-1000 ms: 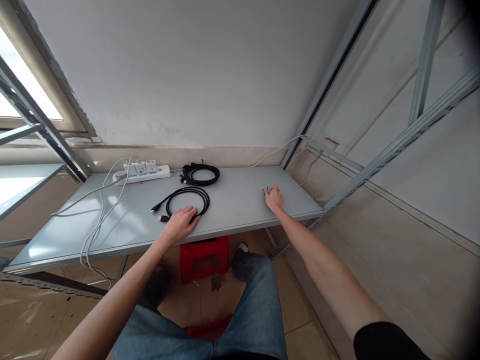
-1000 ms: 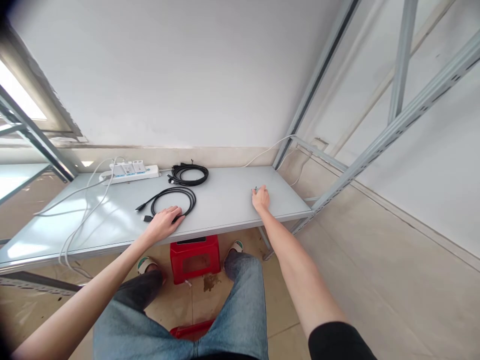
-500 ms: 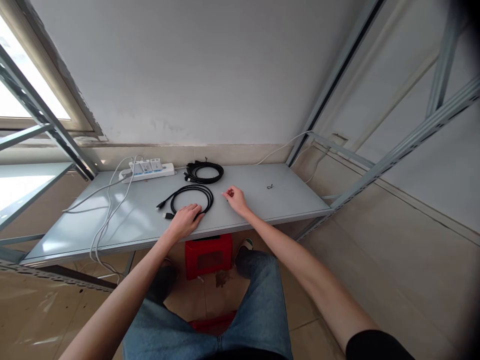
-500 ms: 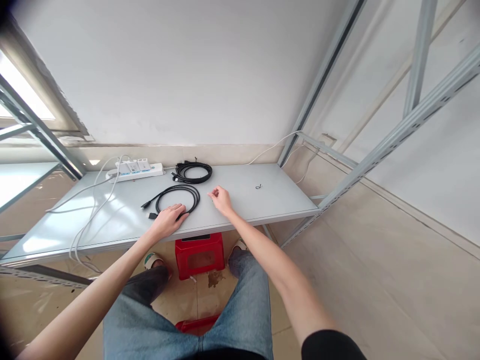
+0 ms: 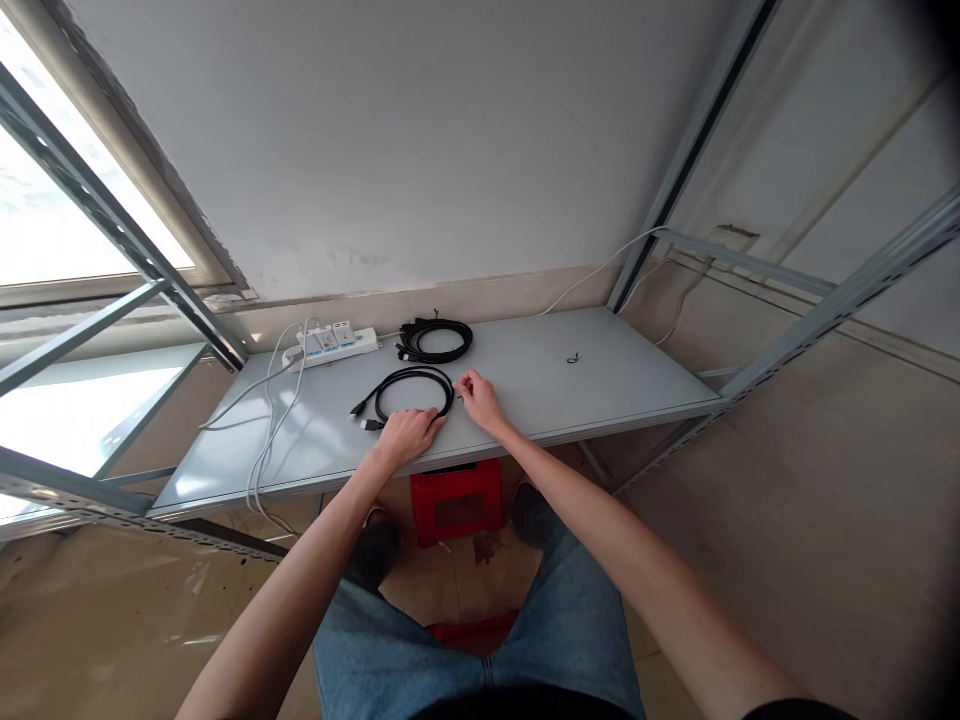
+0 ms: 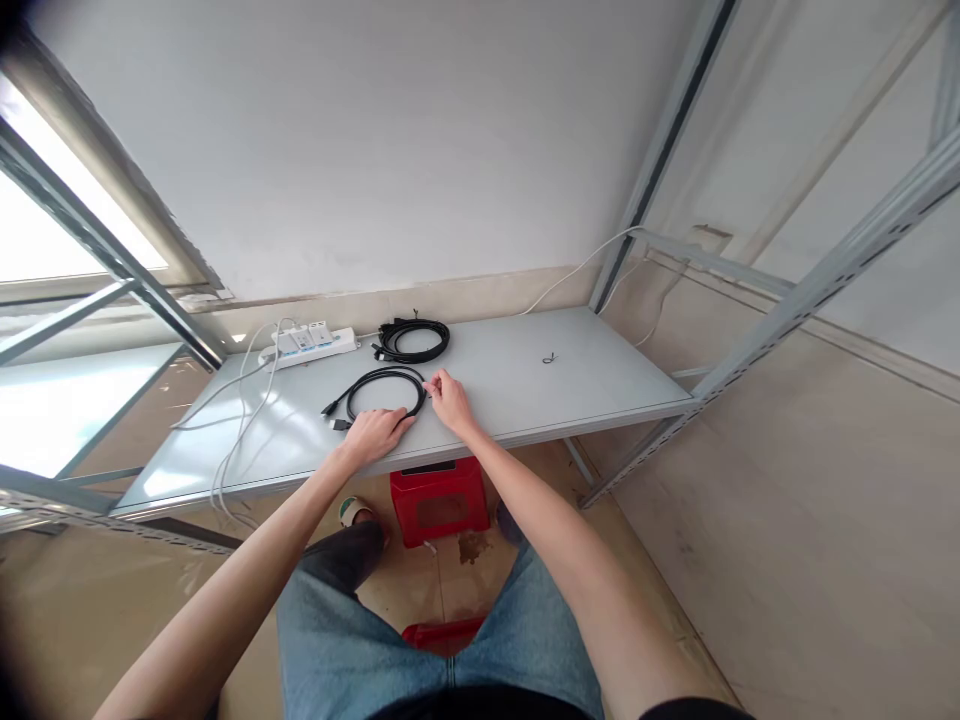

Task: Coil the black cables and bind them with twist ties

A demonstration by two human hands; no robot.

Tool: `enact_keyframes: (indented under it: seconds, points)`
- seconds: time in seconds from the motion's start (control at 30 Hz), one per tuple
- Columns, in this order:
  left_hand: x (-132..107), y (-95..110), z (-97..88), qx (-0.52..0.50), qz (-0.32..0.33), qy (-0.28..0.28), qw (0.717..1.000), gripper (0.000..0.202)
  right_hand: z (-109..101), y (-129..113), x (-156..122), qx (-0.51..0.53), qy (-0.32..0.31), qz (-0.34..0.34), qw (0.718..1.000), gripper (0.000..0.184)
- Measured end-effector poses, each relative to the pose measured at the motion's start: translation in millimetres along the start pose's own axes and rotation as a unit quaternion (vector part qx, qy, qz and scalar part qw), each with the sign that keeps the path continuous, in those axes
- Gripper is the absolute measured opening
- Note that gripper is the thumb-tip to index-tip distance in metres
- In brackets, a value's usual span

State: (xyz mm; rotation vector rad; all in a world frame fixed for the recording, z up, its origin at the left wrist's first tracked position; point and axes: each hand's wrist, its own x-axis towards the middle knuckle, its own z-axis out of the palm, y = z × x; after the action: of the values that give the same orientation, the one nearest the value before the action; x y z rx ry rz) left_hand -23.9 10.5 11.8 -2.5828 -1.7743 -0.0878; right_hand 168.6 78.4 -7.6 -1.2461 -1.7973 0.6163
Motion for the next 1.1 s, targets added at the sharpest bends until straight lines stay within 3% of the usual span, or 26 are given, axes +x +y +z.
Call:
enact_keyframes:
  seconds: [0.17,0.37,0.43,0.57,0.63,0.83,1.1]
  points:
    - [4,10,-1.3,0.004,-0.041,0.017,0.999,0.059,1,-3,-1,0.008,-0.049,-0.030,0.998,0.022]
    - [3,8,1.8,0.002,-0.045,0.020,0.999,0.061,4,-11,-5,-0.003,0.012,-0.127,0.992,0.018]
    - [5,7,2.5,0.004,-0.045,0.024,0.999,0.061,6,-8,-2,0.051,-0.001,-0.103,0.993,0.019]
    - [6,7,3.3,0.000,-0.054,0.029,0.998,0.061,15,2,8,0.186,-0.044,0.011,0.981,0.024]
    - [6,7,3.3,-0.001,-0.062,0.027,0.998,0.061,20,5,11,0.201,-0.053,0.018,0.978,0.025]
    - [5,9,1.4,0.005,-0.068,0.020,0.997,0.060,23,2,8,0.114,-0.060,-0.025,0.991,0.019]
    - [3,10,0.4,-0.005,-0.088,0.032,0.996,0.055,15,-6,5,0.018,-0.120,-0.061,0.991,0.021]
